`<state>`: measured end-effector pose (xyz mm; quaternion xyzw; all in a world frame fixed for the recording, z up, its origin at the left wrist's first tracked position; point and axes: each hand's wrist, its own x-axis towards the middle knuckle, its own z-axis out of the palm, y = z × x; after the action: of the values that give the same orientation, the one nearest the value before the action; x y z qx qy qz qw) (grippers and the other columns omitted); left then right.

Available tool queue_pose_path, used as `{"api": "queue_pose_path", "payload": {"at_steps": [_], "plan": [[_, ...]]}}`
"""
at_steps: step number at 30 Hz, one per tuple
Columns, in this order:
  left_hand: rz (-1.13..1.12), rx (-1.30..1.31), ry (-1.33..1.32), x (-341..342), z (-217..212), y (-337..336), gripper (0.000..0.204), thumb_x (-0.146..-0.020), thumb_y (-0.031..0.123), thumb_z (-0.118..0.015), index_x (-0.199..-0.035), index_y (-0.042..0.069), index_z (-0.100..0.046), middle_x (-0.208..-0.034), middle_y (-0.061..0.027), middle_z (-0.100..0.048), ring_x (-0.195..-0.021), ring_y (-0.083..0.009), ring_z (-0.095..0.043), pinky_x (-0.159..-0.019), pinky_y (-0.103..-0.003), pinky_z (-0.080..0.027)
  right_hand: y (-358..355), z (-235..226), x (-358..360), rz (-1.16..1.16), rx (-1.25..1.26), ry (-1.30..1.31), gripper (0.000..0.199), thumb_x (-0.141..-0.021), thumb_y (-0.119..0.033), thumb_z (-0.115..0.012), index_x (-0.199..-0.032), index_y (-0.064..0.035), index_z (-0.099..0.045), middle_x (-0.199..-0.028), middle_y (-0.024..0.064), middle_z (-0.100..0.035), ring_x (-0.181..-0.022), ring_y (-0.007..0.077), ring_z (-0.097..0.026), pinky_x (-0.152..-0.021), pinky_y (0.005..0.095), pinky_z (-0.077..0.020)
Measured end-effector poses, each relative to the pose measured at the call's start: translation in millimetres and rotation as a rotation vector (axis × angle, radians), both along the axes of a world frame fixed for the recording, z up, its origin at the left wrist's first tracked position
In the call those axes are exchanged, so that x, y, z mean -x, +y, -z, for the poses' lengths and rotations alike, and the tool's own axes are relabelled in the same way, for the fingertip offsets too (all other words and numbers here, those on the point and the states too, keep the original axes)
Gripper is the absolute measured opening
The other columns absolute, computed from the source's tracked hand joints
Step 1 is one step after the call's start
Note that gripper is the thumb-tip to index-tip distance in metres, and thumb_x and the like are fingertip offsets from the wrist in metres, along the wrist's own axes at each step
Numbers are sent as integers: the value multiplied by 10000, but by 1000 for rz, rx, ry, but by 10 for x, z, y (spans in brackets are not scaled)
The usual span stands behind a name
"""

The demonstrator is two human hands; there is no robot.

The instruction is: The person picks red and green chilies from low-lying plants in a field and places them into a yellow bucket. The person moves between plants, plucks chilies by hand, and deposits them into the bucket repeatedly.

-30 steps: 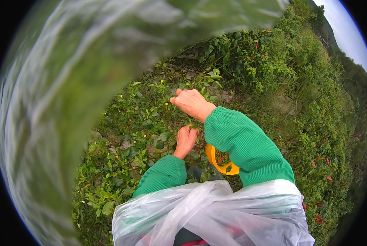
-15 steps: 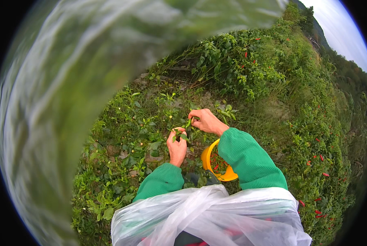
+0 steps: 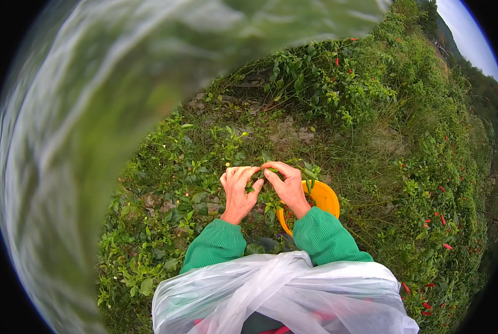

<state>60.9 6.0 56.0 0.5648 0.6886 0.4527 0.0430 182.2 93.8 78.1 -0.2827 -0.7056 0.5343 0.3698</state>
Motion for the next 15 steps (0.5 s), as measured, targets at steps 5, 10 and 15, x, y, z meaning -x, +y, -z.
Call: {"api": "queue_pose_path", "payload": {"at_steps": [5,10,15], "plan": [[-32,-22,154,-143,0,142,271,-723,111,-684,-968,63,-580,-931,-57,-574,-936,-256,-495,-894,-437,-294,-113,-126,-125,131,-325,-138,160,-811,-19,-594,-965,8,-631,-802,135,-590,-652,244,-590,-557,339,-464],[65,-55,79,-300,-8,271,228,-702,25,-647,-899,29,-534,-907,-120,-543,-873,-304,-522,-734,-379,-421,-145,-267,-264,189,-496,-152,171,-782,12,-601,-953,12,-604,-763,148,-551,-643,310,-562,-564,361,-455],[49,-128,8,-440,-97,372,247,-738,0,-621,-968,15,-532,-941,-135,-561,-803,-330,-566,-646,-390,-479,-31,-403,-383,171,-402,-282,91,-782,-13,-609,-838,8,-540,-791,196,-578,-672,366,-577,-564,403,-453]]}}
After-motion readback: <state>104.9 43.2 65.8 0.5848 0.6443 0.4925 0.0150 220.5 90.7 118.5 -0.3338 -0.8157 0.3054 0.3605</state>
